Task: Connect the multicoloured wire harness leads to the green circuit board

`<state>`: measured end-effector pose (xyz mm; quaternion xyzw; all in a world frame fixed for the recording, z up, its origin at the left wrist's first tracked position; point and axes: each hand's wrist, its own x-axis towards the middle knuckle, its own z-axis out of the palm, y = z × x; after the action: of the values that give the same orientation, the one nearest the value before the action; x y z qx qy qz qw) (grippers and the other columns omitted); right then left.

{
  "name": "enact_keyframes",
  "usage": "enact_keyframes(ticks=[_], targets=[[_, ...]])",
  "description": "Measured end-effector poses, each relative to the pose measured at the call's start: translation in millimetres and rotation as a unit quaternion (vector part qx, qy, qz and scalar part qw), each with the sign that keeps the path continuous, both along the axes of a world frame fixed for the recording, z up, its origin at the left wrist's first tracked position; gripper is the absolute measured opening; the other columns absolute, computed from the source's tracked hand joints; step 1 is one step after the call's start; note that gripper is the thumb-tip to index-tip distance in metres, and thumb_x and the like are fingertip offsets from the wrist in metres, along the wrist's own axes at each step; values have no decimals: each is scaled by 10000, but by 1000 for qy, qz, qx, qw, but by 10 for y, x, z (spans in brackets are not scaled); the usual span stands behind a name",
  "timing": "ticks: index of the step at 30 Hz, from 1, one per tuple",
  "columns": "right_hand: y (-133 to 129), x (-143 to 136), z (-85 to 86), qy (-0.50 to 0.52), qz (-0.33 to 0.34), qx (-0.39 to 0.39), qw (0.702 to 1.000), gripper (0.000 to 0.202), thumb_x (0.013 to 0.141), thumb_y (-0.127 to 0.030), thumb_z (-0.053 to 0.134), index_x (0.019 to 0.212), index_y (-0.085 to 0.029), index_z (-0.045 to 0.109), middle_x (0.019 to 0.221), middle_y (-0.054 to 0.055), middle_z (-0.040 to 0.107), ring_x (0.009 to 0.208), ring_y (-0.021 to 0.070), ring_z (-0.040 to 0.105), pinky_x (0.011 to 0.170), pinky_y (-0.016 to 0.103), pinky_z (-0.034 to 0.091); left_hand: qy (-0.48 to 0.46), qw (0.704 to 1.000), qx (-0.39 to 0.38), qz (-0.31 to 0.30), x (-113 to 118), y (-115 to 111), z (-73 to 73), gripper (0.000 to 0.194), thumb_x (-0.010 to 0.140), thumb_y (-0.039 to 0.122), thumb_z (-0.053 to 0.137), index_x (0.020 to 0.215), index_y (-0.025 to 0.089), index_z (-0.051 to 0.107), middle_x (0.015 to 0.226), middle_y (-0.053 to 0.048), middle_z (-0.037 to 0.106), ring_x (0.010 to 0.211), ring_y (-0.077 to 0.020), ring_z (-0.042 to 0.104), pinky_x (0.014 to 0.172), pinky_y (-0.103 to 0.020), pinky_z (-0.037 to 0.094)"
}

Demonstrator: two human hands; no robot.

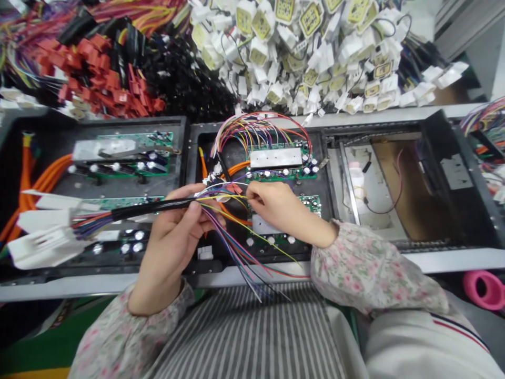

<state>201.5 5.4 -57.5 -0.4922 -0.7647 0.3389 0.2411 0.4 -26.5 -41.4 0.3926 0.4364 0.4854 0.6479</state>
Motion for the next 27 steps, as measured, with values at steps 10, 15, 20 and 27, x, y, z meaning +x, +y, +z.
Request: enact_keyframes(ticks=[10,15,20,27], targets=[[9,11,15,-9,-3,2,1000,107,798,-87,545,737,-169,577,699,-12,612,655,97,569,634,222,386,7,1000,9,3,5,26,-2,197,875,311,668,1060,247,645,816,8,720,623,-124,698,573,-243,616],[9,4,11,-23,-1,1,1000,120,793,-77,536,733,-173,573,695,-19,601,647,92,553,626,220,367,5,1000,14,7,20,33,18,199,865,312,681,1045,234,647,808,4,721,635,-112,696,573,-210,602],[10,3,-13,-24,10,12,1000,135,789,-74,517,720,-180,564,687,-27,582,631,88,511,619,224,343,19,1000,13,9,17,35,21,224,859,327,685,1054,226,643,806,-3,717,634,-116,693,575,-218,602],[-9,10,-42,-25,18,38,999,144,808,-85,499,718,-180,560,700,-18,576,645,95,491,626,230,333,25,999,10,18,20,32,18,195,861,313,684,1035,231,651,824,4,714,644,-108,685,581,-216,593]])
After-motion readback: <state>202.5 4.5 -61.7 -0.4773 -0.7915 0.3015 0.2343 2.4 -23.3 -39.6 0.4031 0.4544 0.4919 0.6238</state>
